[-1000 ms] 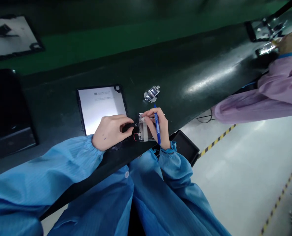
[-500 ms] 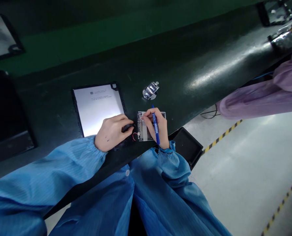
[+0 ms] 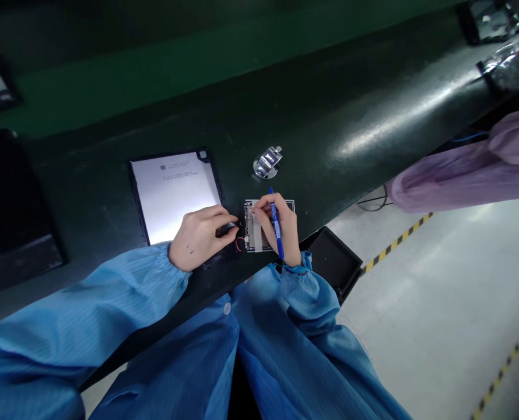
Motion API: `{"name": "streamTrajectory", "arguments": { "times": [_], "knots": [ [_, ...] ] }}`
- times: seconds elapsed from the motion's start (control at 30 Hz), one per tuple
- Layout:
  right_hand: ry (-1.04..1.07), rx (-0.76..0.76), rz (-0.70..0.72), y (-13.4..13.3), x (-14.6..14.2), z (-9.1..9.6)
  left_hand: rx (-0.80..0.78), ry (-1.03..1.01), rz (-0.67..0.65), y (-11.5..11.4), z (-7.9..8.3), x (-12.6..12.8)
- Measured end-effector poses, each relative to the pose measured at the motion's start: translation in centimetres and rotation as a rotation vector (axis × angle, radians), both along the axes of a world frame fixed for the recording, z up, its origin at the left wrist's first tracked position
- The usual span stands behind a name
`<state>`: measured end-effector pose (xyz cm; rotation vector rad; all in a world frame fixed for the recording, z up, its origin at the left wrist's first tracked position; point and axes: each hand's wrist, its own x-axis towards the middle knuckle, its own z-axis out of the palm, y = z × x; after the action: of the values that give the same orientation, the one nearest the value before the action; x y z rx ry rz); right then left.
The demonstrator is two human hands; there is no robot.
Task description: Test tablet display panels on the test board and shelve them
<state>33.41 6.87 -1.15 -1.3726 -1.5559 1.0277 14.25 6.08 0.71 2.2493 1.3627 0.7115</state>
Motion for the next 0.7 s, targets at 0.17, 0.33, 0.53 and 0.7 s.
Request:
{"name": "streamTrajectory", "arguments": {
  "times": [0.17,0.33,0.53,0.7],
  "knots": [
    [-0.003,-0.004,0.008,0.0,0.1,0.0,0.001,0.031,-0.005,0.0,0.0,0.0],
    [-0.029,0.010,0.018,0.1,0.1,0.0,0.000,0.033,0.003,0.0,-0.4,0.0],
    [-0.032,-0.006,0.126,0.4,0.5,0.3,0.014,0.024,0.000,0.0,-0.6,0.1],
    [-0.002,-0.052,0.251,0.9,1.2,0.1,0.030,0.025,-0.017,0.0,-0.6,0.2]
  ]
}}
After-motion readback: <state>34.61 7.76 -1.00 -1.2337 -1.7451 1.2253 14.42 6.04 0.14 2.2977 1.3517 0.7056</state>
